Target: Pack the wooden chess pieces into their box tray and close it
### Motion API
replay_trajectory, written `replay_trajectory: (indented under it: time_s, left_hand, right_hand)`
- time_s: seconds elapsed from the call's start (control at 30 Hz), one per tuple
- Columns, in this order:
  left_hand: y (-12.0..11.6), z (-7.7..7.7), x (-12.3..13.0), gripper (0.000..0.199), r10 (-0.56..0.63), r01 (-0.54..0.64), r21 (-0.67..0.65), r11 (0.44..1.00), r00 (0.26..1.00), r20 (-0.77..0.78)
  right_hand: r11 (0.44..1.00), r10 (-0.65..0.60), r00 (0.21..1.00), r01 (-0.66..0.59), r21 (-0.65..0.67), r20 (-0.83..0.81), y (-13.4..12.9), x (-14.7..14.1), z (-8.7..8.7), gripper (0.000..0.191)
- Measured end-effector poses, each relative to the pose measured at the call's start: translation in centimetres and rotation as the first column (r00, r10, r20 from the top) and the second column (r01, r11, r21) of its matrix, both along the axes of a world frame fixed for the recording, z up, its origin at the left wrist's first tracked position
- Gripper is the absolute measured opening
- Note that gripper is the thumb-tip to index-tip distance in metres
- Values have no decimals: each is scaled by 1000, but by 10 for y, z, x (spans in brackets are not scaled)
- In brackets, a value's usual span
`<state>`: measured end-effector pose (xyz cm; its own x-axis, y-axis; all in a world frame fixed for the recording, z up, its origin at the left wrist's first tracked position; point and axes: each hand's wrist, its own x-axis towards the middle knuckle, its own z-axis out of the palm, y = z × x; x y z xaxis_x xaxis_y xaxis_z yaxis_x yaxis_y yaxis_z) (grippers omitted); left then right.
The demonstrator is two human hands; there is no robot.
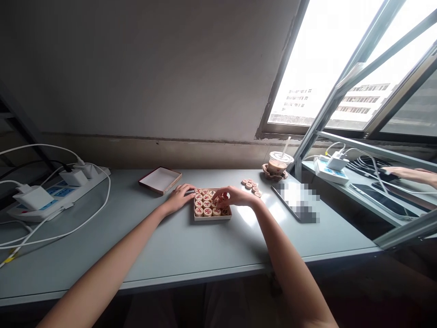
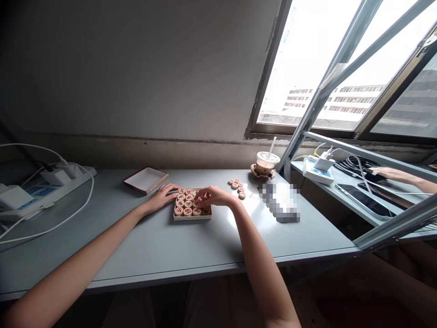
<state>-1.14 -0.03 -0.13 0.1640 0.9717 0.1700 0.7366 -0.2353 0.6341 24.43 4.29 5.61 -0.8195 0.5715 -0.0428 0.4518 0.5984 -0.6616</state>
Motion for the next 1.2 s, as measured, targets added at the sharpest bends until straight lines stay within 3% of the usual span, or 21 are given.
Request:
replay_trajectory:
  time_s: [0.27,0.53,0.67,0.77,0.97,1.07,1.2]
  left_hand:
    - [2,0,0,38,-14,14,5,1000,1000,-23]
    - [1,0,-1,40,-26,26,28,999,1000,-17]
    - [1,0,-1,40,-30,31,13,999,999,-14]
    - [1,0,-1,41,-21,20,-11,1000,1000,-21]
    - [3,-3,-2,41,-34,35,23,999,999,-16]
    - [3,-4,-3,40,-30,30,21,999,999,-13]
    - [3,-4,-2,41,-23,23,20,1000,1000,-18]
  right_hand:
    - [996,89,996,-90,-22,-29,8,6,-6,34]
    - [998,50,999,-49,-43,13,4,0,-6,34]
    - [999,-42,999,42,35,4,4,9,1,33]
    - [971,-225,974,222,84,36,8,31,8,36]
    - [799,-600,791,599,48,117,21,80,-1,38]
    - [778,-628,774,626,55,81,25,86,-10,52]
    - [786,-618,783,617,41,70,28,80,-13,39]
